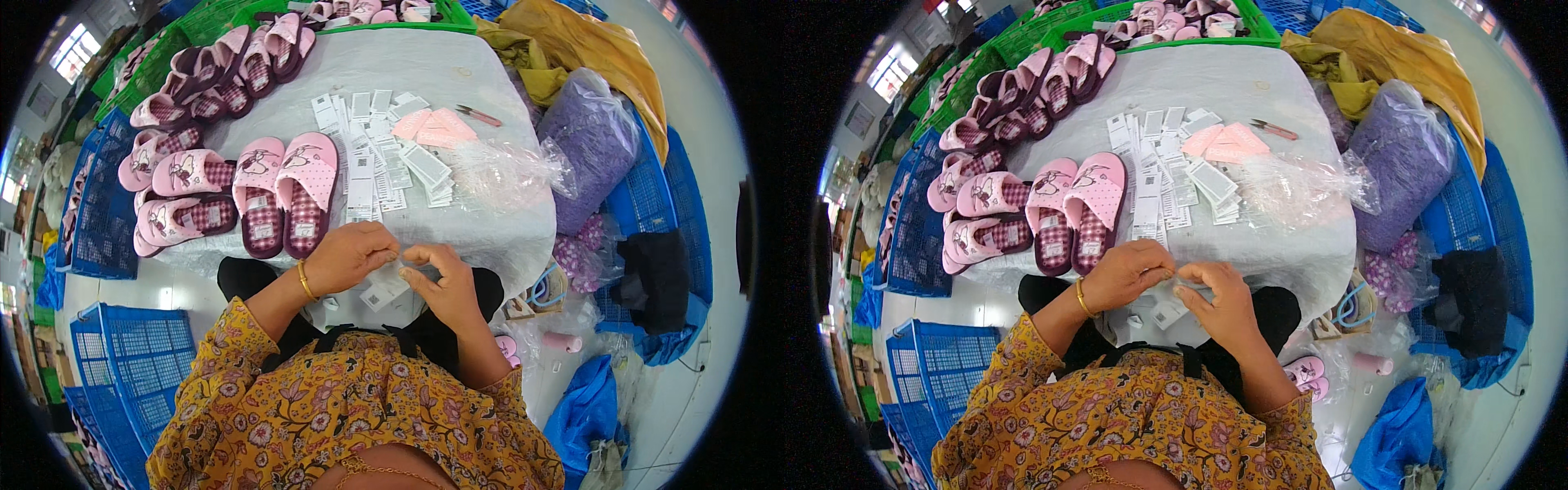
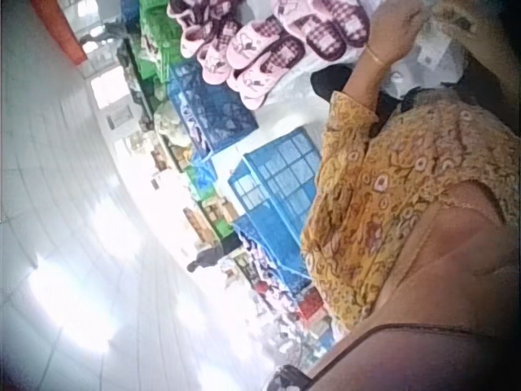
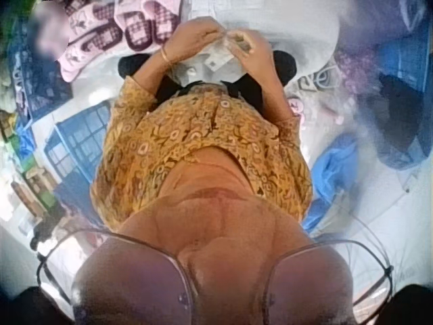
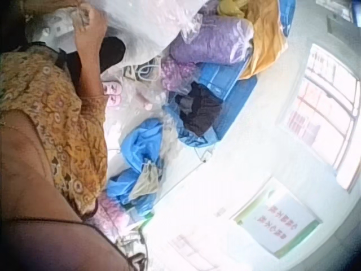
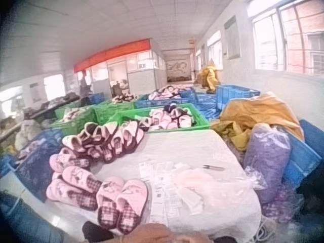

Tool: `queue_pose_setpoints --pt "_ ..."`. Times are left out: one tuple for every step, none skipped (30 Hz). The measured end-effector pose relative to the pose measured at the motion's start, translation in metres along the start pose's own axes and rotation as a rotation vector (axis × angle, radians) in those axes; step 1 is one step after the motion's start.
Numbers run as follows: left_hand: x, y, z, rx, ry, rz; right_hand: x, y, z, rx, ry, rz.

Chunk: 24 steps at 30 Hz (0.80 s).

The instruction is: The person sits on the floor and repeatedly picks up small white paper labels, separates them, and attaches them to pink slippers with cartoon designs. The person then places the labeled slippers into a green plastic crate.

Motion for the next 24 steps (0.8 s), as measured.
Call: queue_pose_setpoints --pt "0.001 0.002 -0.002 -0.023 -0.016 -0.007 0.000 0.002 -0.002 0.085 0.080 -0.011" --pt "0.002 0.003 -0.003 -0.045 -0.031 -0.014 0.000 0.004 -0.005 0.169 0.160 -0.022" --pt "0.002 0.005 -0.003 -0.059 -0.031 -0.013 0.001 0.004 -0.008 0.201 0.217 -0.032" --pt "0.004 0.005 -0.002 -0.059 -0.045 0.010 0.002 0.004 -0.011 0.233 0.275 -0.044" --pt "0.006 0.004 -0.001 -0.060 -0.057 0.036 0.003 0.004 -0.015 0.265 0.333 -0.059" --pt "0.011 0.003 0.000 -0.063 -0.063 0.061 0.003 0.003 -0.018 0.270 0.324 -0.066" --pt "0.020 -0.004 0.003 -0.053 -0.092 0.060 0.004 0.003 -0.021 0.274 0.315 -0.076" --pt "0.033 -0.013 0.009 -0.044 -0.118 0.060 0.004 0.002 -0.024 0.278 0.306 -0.088" --pt "0.052 -0.020 0.023 0.004 -0.150 0.061 0.004 0.001 -0.026 0.258 0.292 -0.089" --pt "0.071 -0.031 0.036 0.106 -0.091 -0.040 0.005 0.000 -0.028 0.240 0.279 -0.091" --pt "0.095 -0.038 0.052 0.128 -0.105 -0.061 0.006 -0.002 -0.031 0.218 0.266 -0.093" --pt "0.120 -0.047 0.067 0.153 -0.108 -0.084 0.006 -0.004 -0.033 0.216 0.265 -0.088" --pt "0.142 -0.051 0.090 0.266 -0.102 -0.130 0.007 -0.004 -0.035 0.210 0.263 -0.074" --pt "0.166 -0.052 0.114 0.337 -0.127 -0.150 0.007 -0.005 -0.037 0.203 0.266 -0.072" --pt "0.189 -0.053 0.132 0.399 -0.187 -0.110 0.007 -0.007 -0.041 0.210 0.269 -0.086" --pt "0.209 -0.050 0.149 0.483 -0.257 -0.072 0.006 -0.007 -0.044 0.218 0.271 -0.100" --pt "0.227 -0.044 0.163 0.567 -0.326 -0.033 0.005 -0.008 -0.047 0.226 0.275 -0.115" --pt "0.239 -0.037 0.178 0.591 -0.340 0.013 0.004 -0.010 -0.047 0.226 0.288 -0.119" --pt "0.250 -0.031 0.189 0.614 -0.352 0.057 0.005 -0.013 -0.046 0.223 0.301 -0.124" --pt "0.257 -0.024 0.200 0.636 -0.367 0.101 0.004 -0.015 -0.047 0.221 0.312 -0.126" --pt "0.264 -0.018 0.202 0.634 -0.362 0.149 0.003 -0.018 -0.050 0.223 0.328 -0.139" --pt "0.270 -0.011 0.203 0.633 -0.358 0.197 0.001 -0.020 -0.054 0.227 0.343 -0.150" --pt "0.274 -0.006 0.204 0.632 -0.357 0.243 -0.001 -0.022 -0.058 0.230 0.358 -0.159" --pt "0.278 -0.004 0.206 0.612 -0.320 0.269 -0.003 -0.022 -0.060 0.238 0.357 -0.167"
Point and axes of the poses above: each hand's wrist, its own x-axis towards the middle knuckle, its own y-axis out of the palm, z = x × y, the point moved 3 cm from there along x, towards the middle knuckle, and after that the axes turned 14 degrees about x, right-handed, at the moved point
